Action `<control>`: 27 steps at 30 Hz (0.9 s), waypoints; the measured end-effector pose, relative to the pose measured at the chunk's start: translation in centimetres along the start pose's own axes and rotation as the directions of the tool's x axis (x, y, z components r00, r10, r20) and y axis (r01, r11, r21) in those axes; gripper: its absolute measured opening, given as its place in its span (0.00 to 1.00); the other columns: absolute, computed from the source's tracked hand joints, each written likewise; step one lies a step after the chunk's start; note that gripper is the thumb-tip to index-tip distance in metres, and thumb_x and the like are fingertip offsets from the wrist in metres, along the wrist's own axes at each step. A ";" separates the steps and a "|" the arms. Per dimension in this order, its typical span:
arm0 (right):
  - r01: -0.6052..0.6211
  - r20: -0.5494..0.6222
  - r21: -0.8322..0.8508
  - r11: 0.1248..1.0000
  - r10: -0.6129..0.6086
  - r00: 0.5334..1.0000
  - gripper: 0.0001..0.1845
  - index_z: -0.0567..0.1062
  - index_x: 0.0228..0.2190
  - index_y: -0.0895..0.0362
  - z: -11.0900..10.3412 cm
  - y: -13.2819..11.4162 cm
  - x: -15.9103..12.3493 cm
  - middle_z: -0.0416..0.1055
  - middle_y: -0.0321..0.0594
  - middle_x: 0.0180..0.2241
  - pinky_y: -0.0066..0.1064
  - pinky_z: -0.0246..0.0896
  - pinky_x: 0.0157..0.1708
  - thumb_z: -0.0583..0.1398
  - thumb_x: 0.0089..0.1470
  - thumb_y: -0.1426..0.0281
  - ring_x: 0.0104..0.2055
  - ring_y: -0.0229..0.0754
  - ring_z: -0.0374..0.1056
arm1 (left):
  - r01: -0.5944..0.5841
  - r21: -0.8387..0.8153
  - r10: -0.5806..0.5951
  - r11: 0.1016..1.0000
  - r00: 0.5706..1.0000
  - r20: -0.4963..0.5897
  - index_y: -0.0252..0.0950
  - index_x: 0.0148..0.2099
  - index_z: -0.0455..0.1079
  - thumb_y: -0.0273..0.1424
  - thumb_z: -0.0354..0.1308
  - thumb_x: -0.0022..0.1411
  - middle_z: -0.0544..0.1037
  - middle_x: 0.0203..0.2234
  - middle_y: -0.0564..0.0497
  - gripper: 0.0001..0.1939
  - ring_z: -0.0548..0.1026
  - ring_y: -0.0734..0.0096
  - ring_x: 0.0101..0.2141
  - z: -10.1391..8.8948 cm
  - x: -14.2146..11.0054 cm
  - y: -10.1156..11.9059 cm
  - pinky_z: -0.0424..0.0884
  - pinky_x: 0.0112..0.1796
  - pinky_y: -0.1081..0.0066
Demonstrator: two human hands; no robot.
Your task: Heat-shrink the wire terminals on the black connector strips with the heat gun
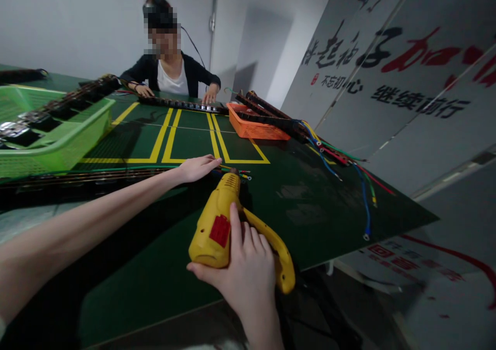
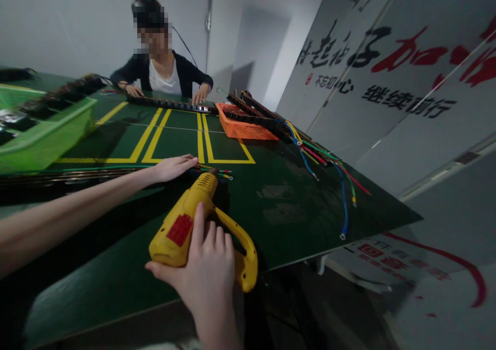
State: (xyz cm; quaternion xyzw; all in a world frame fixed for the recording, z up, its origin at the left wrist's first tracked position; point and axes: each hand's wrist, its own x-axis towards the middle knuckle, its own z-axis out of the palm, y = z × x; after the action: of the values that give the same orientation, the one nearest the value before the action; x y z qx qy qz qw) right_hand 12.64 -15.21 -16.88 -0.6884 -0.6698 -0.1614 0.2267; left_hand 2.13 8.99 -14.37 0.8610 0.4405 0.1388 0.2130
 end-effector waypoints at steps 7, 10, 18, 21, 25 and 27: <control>0.068 -0.072 0.047 0.997 -0.065 0.995 0.66 0.51 0.62 0.66 1.5 -2.7 0.3 0.69 0.48 0.35 0.42 0.62 0.34 0.52 0.35 0.31 0.34 0.50 0.65 | 0.066 0.014 -0.066 0.998 0.998 -0.013 0.36 0.58 0.64 0.54 0.28 0.61 0.67 0.56 0.48 0.38 0.65 0.58 0.56 0.0 0.1 -0.1 0.59 0.55 0.66; 0.079 -0.045 0.059 0.995 -0.077 0.996 0.67 0.49 0.62 0.65 1.3 -2.6 0.3 0.68 0.47 0.35 0.41 0.62 0.33 0.53 0.34 0.31 0.34 0.49 0.64 | 0.080 0.019 -0.079 0.997 0.996 -0.035 0.37 0.57 0.65 0.56 0.28 0.61 0.69 0.55 0.49 0.40 0.66 0.58 0.56 0.0 0.1 -0.1 0.61 0.54 0.68; 0.085 0.076 0.107 0.991 -0.094 0.993 0.66 0.50 0.63 0.61 -0.2 -0.7 0.4 0.69 0.47 0.39 0.42 0.61 0.37 0.55 0.33 0.31 0.38 0.50 0.66 | 0.059 0.005 -0.059 0.998 0.998 -0.030 0.39 0.54 0.67 0.56 0.28 0.61 0.69 0.54 0.51 0.38 0.67 0.59 0.55 -0.1 -0.2 0.2 0.62 0.53 0.69; 0.091 0.082 0.121 0.989 -0.101 0.991 0.68 0.48 0.63 0.60 -0.4 0.2 0.4 0.69 0.47 0.41 0.40 0.60 0.38 0.56 0.31 0.31 0.38 0.50 0.66 | 0.022 -0.018 -0.023 1.000 0.999 -0.028 0.39 0.54 0.67 0.55 0.29 0.61 0.69 0.55 0.50 0.37 0.66 0.60 0.55 0.0 -0.1 -0.1 0.61 0.54 0.68; 0.083 0.090 0.103 0.991 -0.093 0.992 0.67 0.48 0.63 0.61 -0.6 1.3 0.3 0.70 0.48 0.42 0.40 0.60 0.39 0.54 0.32 0.31 0.40 0.50 0.67 | 0.023 -0.026 -0.024 0.999 0.999 -0.031 0.38 0.54 0.66 0.55 0.30 0.61 0.70 0.53 0.49 0.37 0.68 0.59 0.53 0.1 0.0 -0.2 0.61 0.53 0.68; 0.065 0.098 0.099 0.993 -0.075 0.992 0.67 0.49 0.63 0.60 -0.8 1.9 0.3 0.70 0.47 0.42 0.40 0.60 0.40 0.55 0.31 0.31 0.41 0.51 0.67 | 0.019 -0.026 -0.020 0.999 1.000 -0.022 0.37 0.54 0.67 0.54 0.30 0.61 0.70 0.53 0.49 0.37 0.68 0.60 0.53 0.0 -0.1 -0.1 0.61 0.54 0.67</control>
State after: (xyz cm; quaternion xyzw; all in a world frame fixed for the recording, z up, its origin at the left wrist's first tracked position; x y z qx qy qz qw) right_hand 14.64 -15.34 -16.22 -0.6602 -0.7111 -0.1017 0.2193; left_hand 2.01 9.00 -14.45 0.8522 0.4494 0.1523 0.2206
